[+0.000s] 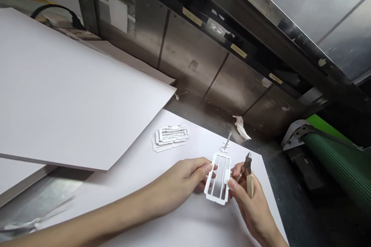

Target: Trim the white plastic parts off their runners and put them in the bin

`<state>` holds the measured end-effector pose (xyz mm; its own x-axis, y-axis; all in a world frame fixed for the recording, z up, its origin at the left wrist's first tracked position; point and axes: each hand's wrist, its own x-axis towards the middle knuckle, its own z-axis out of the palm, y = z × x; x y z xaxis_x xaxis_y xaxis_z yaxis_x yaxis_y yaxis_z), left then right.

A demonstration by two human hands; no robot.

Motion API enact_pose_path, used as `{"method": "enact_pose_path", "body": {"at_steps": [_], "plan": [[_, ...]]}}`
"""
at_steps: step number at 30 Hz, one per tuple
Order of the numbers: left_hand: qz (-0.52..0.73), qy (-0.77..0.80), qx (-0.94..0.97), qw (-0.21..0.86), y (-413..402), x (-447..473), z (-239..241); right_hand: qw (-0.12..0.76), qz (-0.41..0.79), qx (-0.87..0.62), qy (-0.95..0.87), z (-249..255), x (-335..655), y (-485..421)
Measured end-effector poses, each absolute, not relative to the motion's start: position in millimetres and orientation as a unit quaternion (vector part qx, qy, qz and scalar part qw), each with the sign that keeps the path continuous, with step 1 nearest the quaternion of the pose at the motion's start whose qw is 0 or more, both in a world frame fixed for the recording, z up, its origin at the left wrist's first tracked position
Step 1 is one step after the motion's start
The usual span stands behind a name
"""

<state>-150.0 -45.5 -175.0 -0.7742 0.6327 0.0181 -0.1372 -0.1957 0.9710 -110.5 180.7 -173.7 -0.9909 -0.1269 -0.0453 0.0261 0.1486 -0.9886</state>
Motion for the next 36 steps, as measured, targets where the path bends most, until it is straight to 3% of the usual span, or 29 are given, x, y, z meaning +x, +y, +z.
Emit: {"method": "enact_pose_path", "body": {"at_steps": [7, 16, 22, 28, 31, 36], "plan": [[0.809, 0.463, 0.214, 0.294, -47.3, -150.6, -173.5, 0.019, -0.619, -0.062, 0.783, -174.2, -108.7, 186.5], [0.789, 0.467, 0.211, 0.338, -33.1, -131.8, -171.3, -0.020, -0.610, -0.040, 0.791, -173.4, -102.3, 172.0], [0.749, 0.638, 0.143, 0.105, -34.9, -138.9, -181.6, -0.021, -0.498, -0.091, 0.862, -173.1, -103.2, 185.0], [0.576, 0.738, 0.249, -0.250, -52.2, -143.6, -186.1, 0.046, -0.504, -0.084, 0.858, -170.7, -107.1, 190.1], [0.518, 0.749, 0.272, -0.310, -55.4, -140.5, -188.7, 0.044, -0.495, -0.086, 0.864, -166.9, -107.1, 187.9], [0.469, 0.773, 0.284, -0.319, -58.4, -137.9, -190.4, 0.037, -0.479, -0.084, 0.873, -158.3, -107.0, 184.2]]}}
